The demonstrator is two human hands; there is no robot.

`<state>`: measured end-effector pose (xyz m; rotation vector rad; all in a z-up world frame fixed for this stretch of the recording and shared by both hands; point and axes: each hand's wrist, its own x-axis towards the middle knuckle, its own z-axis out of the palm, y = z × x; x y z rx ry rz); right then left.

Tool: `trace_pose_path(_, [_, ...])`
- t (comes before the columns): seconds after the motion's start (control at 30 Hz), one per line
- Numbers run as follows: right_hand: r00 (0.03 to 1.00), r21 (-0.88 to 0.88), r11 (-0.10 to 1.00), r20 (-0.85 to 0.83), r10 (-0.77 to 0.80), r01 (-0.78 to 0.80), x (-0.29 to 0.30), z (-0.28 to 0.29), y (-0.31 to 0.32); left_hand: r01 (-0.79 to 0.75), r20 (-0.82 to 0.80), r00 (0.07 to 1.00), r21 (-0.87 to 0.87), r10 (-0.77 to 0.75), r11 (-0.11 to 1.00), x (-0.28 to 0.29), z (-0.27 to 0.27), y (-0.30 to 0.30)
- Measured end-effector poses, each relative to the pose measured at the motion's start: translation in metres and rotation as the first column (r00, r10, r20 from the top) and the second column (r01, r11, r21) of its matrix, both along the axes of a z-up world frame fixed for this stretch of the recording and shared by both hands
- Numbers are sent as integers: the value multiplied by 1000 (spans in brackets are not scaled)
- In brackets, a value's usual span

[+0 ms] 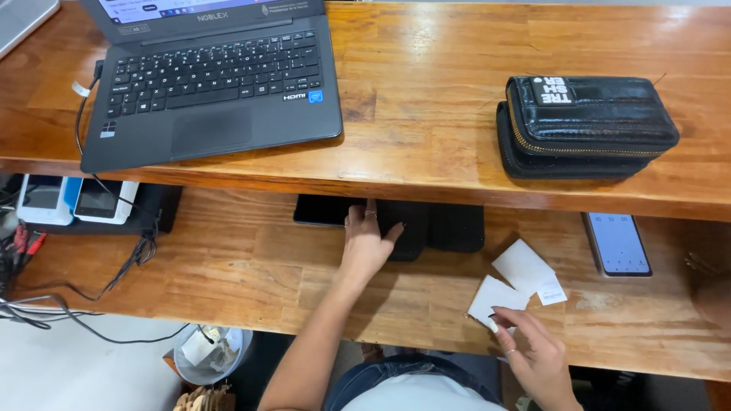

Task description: The person is organizing small black pouches by unzipping them, inserting small white cards, and zipping them back up before arranging them on a wooden desk.

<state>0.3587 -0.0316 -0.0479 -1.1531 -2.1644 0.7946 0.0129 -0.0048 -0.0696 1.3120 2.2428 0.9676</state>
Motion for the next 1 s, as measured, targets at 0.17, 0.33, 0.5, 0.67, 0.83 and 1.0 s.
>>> trace_pose_path(0.17, [995, 206, 976, 50, -87, 75, -6, -4, 5, 21, -85, 996, 11, -20, 1000, 4, 18, -5])
trace_pose_path(0.33, [981, 330, 927, -125, -147, 181, -10, 10, 9, 39, -8, 999, -238, -42, 970, 25, 45, -14])
trace_pose_path(0.5, [974, 459, 870, -210, -89, 179, 7, 49, 44, 17, -89, 995, -185, -34, 983, 36, 37, -20])
trace_pose_path(0.67, [875, 392, 883, -481, -44, 260, -8, 105, 61, -16, -264, 964, 3, 16, 1000, 46, 44, -38])
trace_pose_path(0.83, [970, 517, 854, -228, 81, 50, -20, 80, 62, 99, -188, 976, -54, -108, 994, 44, 43, -46])
trace_pose_path(1.0, [992, 460, 886, -79, 95, -48, -37, 55, 39, 119, -310, 947, 110, -80, 987, 41, 14, -46])
